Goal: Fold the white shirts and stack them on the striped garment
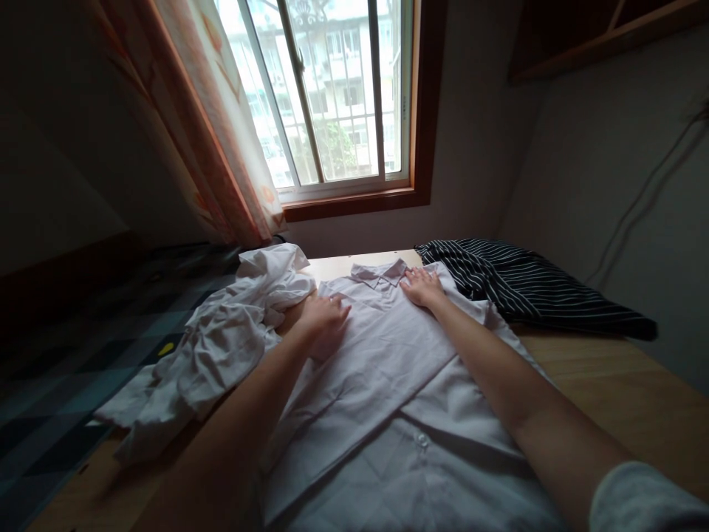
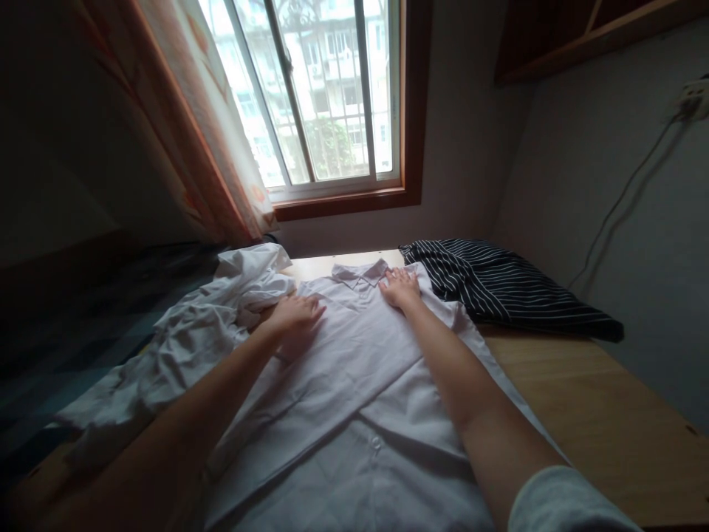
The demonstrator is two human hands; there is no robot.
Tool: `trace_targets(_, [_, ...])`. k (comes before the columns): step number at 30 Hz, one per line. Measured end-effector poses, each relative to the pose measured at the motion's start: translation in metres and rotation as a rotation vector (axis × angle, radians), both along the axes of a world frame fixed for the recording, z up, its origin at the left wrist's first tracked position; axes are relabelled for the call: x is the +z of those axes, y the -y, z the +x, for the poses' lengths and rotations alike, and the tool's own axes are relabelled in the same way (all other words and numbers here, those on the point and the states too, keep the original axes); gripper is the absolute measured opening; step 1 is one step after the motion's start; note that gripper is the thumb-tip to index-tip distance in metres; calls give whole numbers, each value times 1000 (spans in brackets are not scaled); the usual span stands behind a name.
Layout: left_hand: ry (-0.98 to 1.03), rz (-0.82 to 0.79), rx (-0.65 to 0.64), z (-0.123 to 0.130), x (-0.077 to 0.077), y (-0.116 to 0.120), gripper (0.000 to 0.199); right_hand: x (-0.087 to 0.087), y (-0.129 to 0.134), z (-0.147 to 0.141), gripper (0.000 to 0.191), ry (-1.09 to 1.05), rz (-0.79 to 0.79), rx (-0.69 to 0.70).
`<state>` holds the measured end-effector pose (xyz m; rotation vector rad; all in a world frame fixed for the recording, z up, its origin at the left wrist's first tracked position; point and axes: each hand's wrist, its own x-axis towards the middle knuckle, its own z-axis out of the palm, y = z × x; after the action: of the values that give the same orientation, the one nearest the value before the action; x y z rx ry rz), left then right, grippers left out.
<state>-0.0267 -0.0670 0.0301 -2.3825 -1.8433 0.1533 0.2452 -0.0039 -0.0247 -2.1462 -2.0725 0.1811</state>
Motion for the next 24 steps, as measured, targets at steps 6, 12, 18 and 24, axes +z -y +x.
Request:
trace_targets(6, [168,105,-22,37,-14,-25,50,0,1,0,70,-4,-4,-2])
trace_targets(12, [226,-43,29,41,-32,-37,66,0,0,-1,70,-8,-5,4])
trace_targets(18, [235,-29,138,43,-28,-47,78,-1,0,0,70,-8,2,7])
trace_targets(24, [252,-51,249,46,-26,-59,82,0,0,0,71,-5,-13,10])
